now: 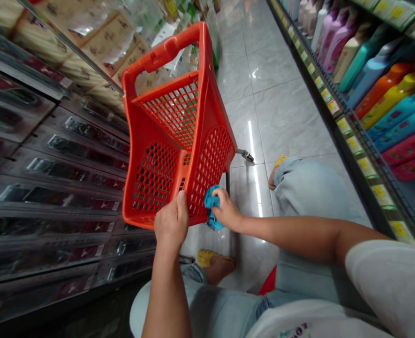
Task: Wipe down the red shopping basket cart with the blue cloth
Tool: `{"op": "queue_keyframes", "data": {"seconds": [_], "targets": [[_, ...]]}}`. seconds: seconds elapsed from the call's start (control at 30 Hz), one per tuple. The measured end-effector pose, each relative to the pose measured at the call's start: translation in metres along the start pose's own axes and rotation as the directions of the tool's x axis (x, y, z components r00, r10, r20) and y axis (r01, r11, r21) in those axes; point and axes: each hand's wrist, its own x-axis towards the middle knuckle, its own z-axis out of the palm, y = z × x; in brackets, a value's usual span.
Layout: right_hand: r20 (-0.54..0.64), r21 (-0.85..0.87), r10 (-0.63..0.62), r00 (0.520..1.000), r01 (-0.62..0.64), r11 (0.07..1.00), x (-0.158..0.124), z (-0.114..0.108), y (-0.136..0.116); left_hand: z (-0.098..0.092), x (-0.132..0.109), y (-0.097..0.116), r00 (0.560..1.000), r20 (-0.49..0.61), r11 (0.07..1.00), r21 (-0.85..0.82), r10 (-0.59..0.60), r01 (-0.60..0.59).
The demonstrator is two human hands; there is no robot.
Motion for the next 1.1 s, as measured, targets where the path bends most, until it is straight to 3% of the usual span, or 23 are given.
{"op": "queue_keyframes", "data": {"seconds": [0.1, 0.27, 0.43, 0.53, 0.6, 0.63, 0.77, 0.83, 0.9, 0.97, 1.03, 1.1], "targets": [[-0.112, 0.014, 0.113, 0.987, -0.112, 0.994, 0.009, 0.004, 0.012, -0.001, 0.000, 0.001, 1.000, 0.007, 1.000, 0.006, 0.002, -0.002], [-0.060, 0.053, 0.066, 0.996, -0.063, 0.997, 0.003, 0.009, 0.011, -0.001, 0.002, 0.001, 1.000, 0.000, 1.000, -0.002, -0.019, 0.019], [-0.138, 0.061, 0.136, 0.981, -0.128, 0.990, 0.009, 0.001, -0.007, 0.000, 0.001, 0.001, 1.000, -0.019, 0.999, -0.053, -0.008, 0.007], [-0.067, 0.055, -0.109, 0.992, 0.113, 0.992, 0.011, -0.006, -0.029, 0.000, 0.000, 0.001, 1.000, -0.028, 0.996, -0.089, -0.003, 0.001], [-0.028, 0.048, -0.259, 0.966, 0.260, 0.965, 0.019, -0.012, -0.039, 0.000, -0.001, 0.002, 0.999, -0.039, 0.994, -0.109, -0.005, 0.000], [-0.049, 0.039, -0.261, 0.964, 0.263, 0.964, 0.027, -0.016, -0.042, 0.000, -0.001, 0.002, 0.999, -0.045, 0.993, -0.121, -0.005, -0.001], [-0.240, 0.016, -0.071, 0.968, 0.077, 0.997, 0.047, -0.022, -0.044, 0.002, -0.001, 0.000, 0.998, -0.058, 0.987, -0.156, 0.014, -0.023], [-0.195, -0.029, -0.163, 0.967, 0.160, 0.987, 0.035, -0.019, -0.047, 0.002, -0.001, -0.001, 0.998, -0.062, 0.986, -0.164, 0.024, -0.034], [-0.042, -0.080, -0.313, 0.949, 0.309, 0.948, 0.017, -0.014, -0.048, 0.002, 0.000, -0.002, 0.998, -0.066, 0.986, -0.166, 0.024, -0.034], [0.094, -0.105, -0.368, 0.925, 0.376, 0.921, 0.007, -0.011, -0.045, 0.002, 0.000, -0.001, 0.997, -0.072, 0.986, -0.163, 0.019, -0.030], [0.041, -0.108, -0.276, 0.960, 0.279, 0.954, 0.015, -0.013, -0.037, 0.002, -0.001, -0.001, 0.997, -0.079, 0.987, -0.160, 0.019, -0.032], [-0.134, -0.078, -0.111, 0.985, 0.101, 0.992, 0.034, -0.018, -0.031, 0.003, -0.003, -0.002, 0.996, -0.080, 0.986, -0.158, 0.032, -0.045]]}}
